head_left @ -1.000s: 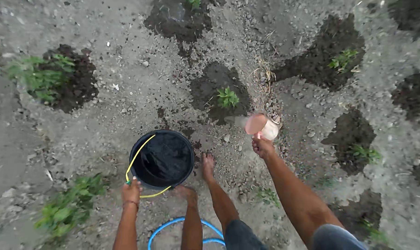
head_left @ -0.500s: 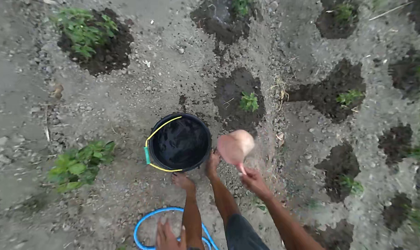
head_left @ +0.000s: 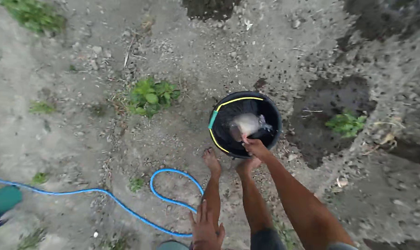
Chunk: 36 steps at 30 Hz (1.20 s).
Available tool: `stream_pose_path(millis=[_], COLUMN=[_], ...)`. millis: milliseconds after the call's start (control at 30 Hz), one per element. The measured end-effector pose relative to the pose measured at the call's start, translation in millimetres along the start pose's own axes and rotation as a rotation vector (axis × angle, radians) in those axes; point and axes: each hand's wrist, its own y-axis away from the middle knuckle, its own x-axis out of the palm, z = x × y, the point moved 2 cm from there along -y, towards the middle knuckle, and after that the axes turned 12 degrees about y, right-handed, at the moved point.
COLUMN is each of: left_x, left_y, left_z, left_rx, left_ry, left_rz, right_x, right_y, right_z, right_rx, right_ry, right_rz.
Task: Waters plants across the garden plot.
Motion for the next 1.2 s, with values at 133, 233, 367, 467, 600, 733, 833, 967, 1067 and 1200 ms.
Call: stream_pose_path(millis=[133,233,367,467,600,733,833,967,1067,1200], left_x=[-3,-7,-9,-7,-5,-2,3,5,2,4], left_y=[-8,-11,-14,-15,-14,-11,-11,-10,-9,-9], left_z=[-4,-1,2,4,8,12,14,14,14,14], left_rx=[-0.076,-0.088,-0.095,-0.116,-0.119,-0.132,-0.145,-0.163,-0.176,-0.177], left_ry=[0.010,0.084,0.127,0.164,0.229,0.274,0.317,0.376,0.407,0.423], left_rz=[0.143,0.164,0.160,0.173,0.170,0.171,0.184,0.199,0.219,0.235], right_x=[-11,-13,-26,-40,-57,-58,-49,-35,-30,-31], right_y=[28,69,138,177,187,149,105,55,35,22], right_z=[-36,-52,-31,13,100,188,241,291,313,327], right_rx=[-0.030,-0.182,-0.428,-0.553,-0.576,-0.574,-0.554,-0.511,-0.433,-0.346], right_ry=[-0.647,-0.799,-0.826,-0.714,-0.490,-0.296,-0.244,-0.161,-0.104,-0.041], right_rz=[0.196,0.246,0.355,0.382,0.368,0.366,0.382,0.351,0.280,0.162])
